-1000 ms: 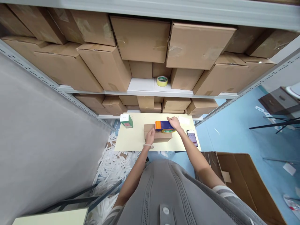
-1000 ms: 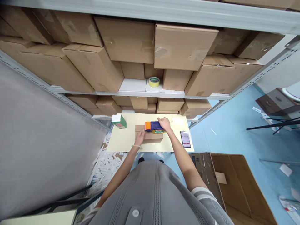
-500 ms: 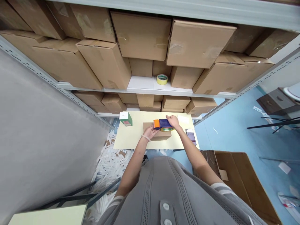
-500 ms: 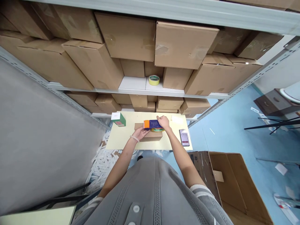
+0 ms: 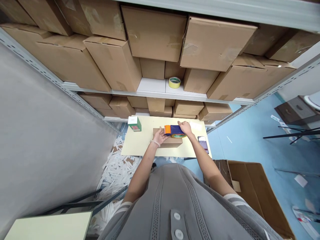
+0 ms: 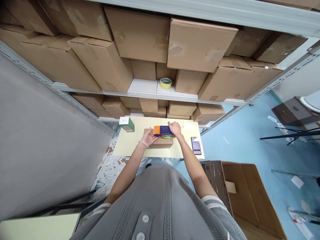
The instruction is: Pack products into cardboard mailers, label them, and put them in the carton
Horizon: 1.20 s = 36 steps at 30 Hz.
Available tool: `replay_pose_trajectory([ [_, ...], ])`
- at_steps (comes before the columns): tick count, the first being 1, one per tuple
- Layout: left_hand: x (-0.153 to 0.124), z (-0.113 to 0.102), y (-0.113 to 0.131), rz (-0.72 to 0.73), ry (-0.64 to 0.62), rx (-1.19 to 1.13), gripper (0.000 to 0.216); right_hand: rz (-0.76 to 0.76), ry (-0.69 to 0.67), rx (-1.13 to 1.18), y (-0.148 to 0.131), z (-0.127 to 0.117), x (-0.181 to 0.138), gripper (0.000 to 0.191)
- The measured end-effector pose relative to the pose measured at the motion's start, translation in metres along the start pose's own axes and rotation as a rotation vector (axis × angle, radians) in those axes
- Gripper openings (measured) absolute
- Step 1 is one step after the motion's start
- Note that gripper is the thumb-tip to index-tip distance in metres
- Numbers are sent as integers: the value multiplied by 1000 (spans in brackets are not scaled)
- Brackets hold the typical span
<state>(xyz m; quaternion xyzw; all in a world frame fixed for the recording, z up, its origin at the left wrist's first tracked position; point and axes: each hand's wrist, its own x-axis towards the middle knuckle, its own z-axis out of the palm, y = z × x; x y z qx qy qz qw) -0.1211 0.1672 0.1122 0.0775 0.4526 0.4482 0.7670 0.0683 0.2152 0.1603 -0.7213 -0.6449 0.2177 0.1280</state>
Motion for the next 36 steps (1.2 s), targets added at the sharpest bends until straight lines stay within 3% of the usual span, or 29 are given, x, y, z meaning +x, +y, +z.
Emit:
replay_pose_trajectory([
  [6,1,-1,-1,90,49,169,7,-3,-5,-43,-4,-1,-3,54],
  [12,1,-4,0,137,88,210,6,-16,-24,-64,-9,-3,-6,54],
  [22,-7,-7,29,209,140,308,7,-45,-25,-117,-16,-9,-14,56],
  [25,-14,-21,46,225,155,324,8,-49,-33,-126,-19,-7,-13,58],
  [30,-23,-66,74,240,220,323,6,-80,-50,-161,-31,1,-8,59],
  [36,-12,-95,56,196,222,218,11,-103,-63,-243,-48,6,-2,57],
])
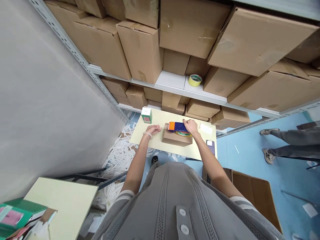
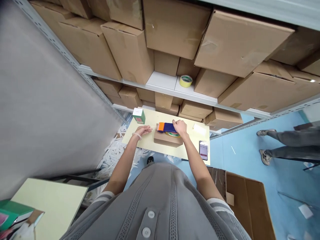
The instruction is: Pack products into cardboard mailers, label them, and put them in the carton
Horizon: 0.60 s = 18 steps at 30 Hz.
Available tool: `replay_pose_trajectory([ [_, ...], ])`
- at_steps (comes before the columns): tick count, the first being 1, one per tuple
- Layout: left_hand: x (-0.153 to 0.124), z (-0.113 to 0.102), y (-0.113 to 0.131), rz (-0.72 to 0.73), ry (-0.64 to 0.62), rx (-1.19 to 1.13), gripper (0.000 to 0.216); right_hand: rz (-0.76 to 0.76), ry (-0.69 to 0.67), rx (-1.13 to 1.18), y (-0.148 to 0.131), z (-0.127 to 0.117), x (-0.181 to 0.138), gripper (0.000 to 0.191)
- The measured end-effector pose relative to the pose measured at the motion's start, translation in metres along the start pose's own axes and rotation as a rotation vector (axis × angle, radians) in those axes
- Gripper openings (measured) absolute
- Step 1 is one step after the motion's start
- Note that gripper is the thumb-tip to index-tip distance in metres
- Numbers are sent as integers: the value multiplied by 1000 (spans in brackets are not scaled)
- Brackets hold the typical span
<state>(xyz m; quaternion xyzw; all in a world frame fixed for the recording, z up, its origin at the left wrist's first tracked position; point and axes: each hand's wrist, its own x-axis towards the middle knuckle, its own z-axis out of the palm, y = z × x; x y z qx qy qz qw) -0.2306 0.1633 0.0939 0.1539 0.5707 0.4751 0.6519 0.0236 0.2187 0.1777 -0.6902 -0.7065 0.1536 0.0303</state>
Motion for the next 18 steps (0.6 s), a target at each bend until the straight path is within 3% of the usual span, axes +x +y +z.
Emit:
replay_pose_trajectory([
  [4,12,5,-22,-33,7,-67,16,3,0,-42,-9,1,0,58],
  [10,24,17,-51,-34,151,-84,19,-21,11,-117,-25,10,-2,58],
  [14,30,26,-65,17,248,-31,15,-15,19,-121,-27,13,-2,59],
  [18,30,29,-71,42,267,64,15,-8,22,-115,-26,13,-3,58],
])
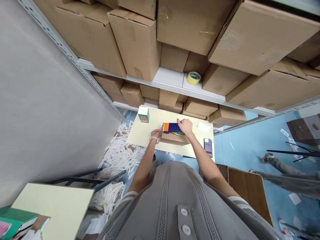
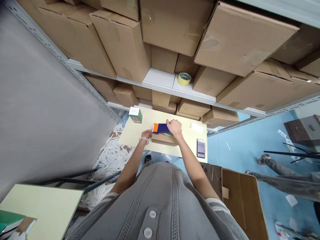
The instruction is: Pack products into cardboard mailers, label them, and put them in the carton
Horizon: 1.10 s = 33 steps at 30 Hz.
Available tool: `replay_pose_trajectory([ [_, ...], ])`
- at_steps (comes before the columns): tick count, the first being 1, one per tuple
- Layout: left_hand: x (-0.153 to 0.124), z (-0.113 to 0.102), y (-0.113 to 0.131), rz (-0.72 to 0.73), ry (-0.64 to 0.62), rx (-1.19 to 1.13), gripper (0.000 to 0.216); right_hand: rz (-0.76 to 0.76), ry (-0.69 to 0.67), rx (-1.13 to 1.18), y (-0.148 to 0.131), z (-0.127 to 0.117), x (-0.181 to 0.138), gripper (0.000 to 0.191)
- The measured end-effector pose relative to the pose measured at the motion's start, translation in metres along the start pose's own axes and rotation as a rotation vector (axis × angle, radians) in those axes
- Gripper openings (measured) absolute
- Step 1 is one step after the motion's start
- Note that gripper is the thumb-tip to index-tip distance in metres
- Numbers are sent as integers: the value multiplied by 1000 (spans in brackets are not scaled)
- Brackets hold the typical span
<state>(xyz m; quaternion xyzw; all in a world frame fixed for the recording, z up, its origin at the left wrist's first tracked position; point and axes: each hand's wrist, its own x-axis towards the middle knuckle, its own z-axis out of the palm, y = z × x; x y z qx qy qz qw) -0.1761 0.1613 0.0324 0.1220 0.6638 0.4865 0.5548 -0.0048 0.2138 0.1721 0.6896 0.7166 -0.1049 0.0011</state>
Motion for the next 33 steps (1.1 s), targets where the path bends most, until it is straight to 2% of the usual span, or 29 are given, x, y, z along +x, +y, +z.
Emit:
replay_pose_trajectory([
  [3,-4,1,-2,40,21,72,15,4,-6,9,-1,0,0,57],
  [11,-15,11,-5,188,168,289,8,26,1,20,-2,-1,0,57],
  [16,-18,0,-5,196,185,442,40,26,-7,8,-5,-4,-4,57],
  [18,-19,-7,-3,250,112,501,43,32,-9,8,-6,-4,-6,57],
  [21,-18,-19,5,385,-102,570,45,35,-14,5,-8,-5,-8,57],
  [23,-16,-28,14,527,-333,676,61,31,-12,3,-8,-6,-8,57],
  [26,-11,-38,30,726,-643,974,98,23,-6,3,-9,-8,-8,56],
  [27,-10,-38,34,761,-688,1079,111,23,-7,3,-9,-9,-9,56],
  [29,-8,-33,42,789,-700,1234,129,27,-16,3,-10,-10,-10,57],
  [33,-8,-11,48,851,-707,1409,139,24,-29,5,-13,-14,-14,57],
])
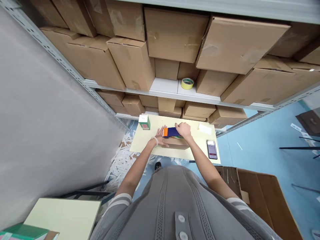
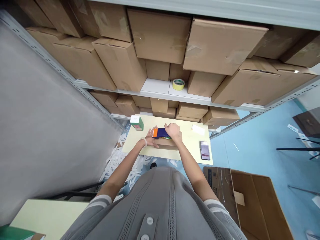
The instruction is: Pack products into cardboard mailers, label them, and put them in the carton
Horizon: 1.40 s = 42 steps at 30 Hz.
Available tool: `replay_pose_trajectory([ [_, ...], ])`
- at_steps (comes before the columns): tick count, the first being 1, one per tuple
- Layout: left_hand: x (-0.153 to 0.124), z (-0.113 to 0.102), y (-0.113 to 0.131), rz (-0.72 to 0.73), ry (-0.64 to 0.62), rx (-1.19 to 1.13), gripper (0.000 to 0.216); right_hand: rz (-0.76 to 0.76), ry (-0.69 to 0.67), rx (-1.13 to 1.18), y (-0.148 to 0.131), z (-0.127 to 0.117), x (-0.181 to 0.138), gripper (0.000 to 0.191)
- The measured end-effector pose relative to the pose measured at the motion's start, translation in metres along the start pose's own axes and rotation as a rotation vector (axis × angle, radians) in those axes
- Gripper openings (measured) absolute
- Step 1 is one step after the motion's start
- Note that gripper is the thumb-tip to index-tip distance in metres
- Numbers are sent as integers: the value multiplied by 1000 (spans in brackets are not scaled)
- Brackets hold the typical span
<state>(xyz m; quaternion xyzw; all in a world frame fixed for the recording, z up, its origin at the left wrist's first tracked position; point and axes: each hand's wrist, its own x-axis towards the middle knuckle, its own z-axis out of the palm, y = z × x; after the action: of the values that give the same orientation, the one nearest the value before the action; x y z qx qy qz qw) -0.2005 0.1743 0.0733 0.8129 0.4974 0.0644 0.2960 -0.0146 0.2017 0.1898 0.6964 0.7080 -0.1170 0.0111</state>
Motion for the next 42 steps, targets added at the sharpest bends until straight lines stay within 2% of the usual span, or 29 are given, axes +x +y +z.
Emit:
replay_pose_trajectory([
  [5,13,6,8,-11,23,91,135,-8,12,-2,-2,0,-1,55],
  [11,9,13,2,-6,183,63,122,-34,-40,-5,4,-3,6,58],
  [18,5,17,5,5,203,67,124,-88,-45,-28,19,-9,1,59],
  [22,2,19,9,12,220,72,119,-61,-68,-64,57,-21,-2,59],
  [29,1,16,10,32,230,67,111,88,-38,-217,183,-50,-4,58],
  [32,2,14,10,41,216,70,110,152,-57,-287,220,-50,-9,54],
  [36,3,13,11,42,191,80,110,176,-95,-304,233,-42,-13,52],
  [42,4,12,13,34,176,83,112,187,-107,-261,211,-21,-9,50],
])
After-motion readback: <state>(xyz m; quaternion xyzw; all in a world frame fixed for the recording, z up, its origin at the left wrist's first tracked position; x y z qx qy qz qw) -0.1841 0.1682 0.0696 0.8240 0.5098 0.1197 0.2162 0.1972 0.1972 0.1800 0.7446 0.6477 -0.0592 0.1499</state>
